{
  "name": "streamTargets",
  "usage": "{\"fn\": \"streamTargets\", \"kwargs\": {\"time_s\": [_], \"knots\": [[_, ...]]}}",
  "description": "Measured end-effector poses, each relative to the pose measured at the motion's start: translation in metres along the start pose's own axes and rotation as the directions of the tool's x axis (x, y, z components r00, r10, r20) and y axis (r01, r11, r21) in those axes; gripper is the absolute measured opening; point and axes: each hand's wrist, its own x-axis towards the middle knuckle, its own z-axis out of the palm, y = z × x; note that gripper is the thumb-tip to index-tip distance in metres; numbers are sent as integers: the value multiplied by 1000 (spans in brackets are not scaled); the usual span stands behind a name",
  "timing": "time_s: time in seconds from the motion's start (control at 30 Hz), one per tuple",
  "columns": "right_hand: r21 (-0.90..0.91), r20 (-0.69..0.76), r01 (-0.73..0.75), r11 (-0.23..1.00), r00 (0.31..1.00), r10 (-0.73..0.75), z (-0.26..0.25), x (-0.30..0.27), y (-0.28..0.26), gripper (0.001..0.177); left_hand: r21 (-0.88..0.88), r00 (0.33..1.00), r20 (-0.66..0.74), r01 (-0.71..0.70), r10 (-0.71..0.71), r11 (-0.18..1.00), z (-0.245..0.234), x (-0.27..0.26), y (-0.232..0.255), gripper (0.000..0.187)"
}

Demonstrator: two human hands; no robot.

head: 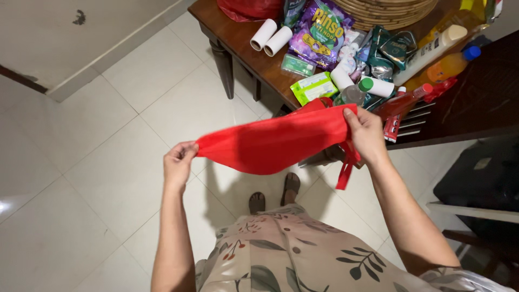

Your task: The person removes various household and personal care items from two red bags and places them onto a wooden table, then folds one of the empty bags.

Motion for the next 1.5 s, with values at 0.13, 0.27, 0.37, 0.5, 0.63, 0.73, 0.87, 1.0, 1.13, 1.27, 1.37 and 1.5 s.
{"fn": "streamTargets", "kwargs": {"time_s": [0.13, 0.27, 0.37, 0.5, 0.63, 0.73, 0.87, 1.0, 1.13, 1.27, 1.37, 1.5], "knots": [[399, 14, -77, 914, 997, 78, 0, 5, -14, 20, -483, 975, 222, 93, 19, 871, -13, -8, 20, 33], [561, 76, -144, 815, 989, 123, 5, 5, -26, 20, -392, 946, 324, 111, 24, 913, 1, -12, -12, 38], [577, 91, -157, 801, 988, 128, 8, 4, -29, 22, -305, 960, 272, 151, -66, 940, 17, -4, -54, 28], [437, 18, -17, 900, 1000, 10, 6, 6, -33, 28, -383, 993, 109, 88, -49, 919, 20, 7, -63, 24], [12, 205, 317, 948, 927, -313, 2, -8, -44, 63, -554, 1000, -11, -22, 19, 832, 9, 13, -25, 20], [-263, 344, 408, 874, 886, -310, 7, -15, -52, 48, -547, 995, -29, -98, 98, 832, 2, 10, -3, 18], [-343, 308, 115, 932, 951, -3, 12, -20, -63, 41, -547, 985, -81, -174, 155, 819, -3, 8, 19, 17], [-697, 218, -68, 714, 928, 301, 5, -22, -70, 33, -482, 964, -164, -265, 211, 835, -15, 11, 32, 16], [-558, 417, 381, 737, 897, -148, -1, -12, -48, 19, -321, 924, -262, -356, 279, 877, -25, 15, 46, 15], [-671, 463, 438, 598, 878, -123, -5, -2, -28, 21, -273, 906, -274, -396, 323, 877, -23, 9, 72, 14], [-666, 486, 443, 601, 868, -102, 8, 1, -32, 46, -220, 898, -227, -425, 378, 878, -19, 5, 93, 14], [-397, 564, 581, 711, 765, -311, 53, -5, -57, 75, -96, 867, -85, -497, 491, 862, -3, 2, 114, 13]]}}
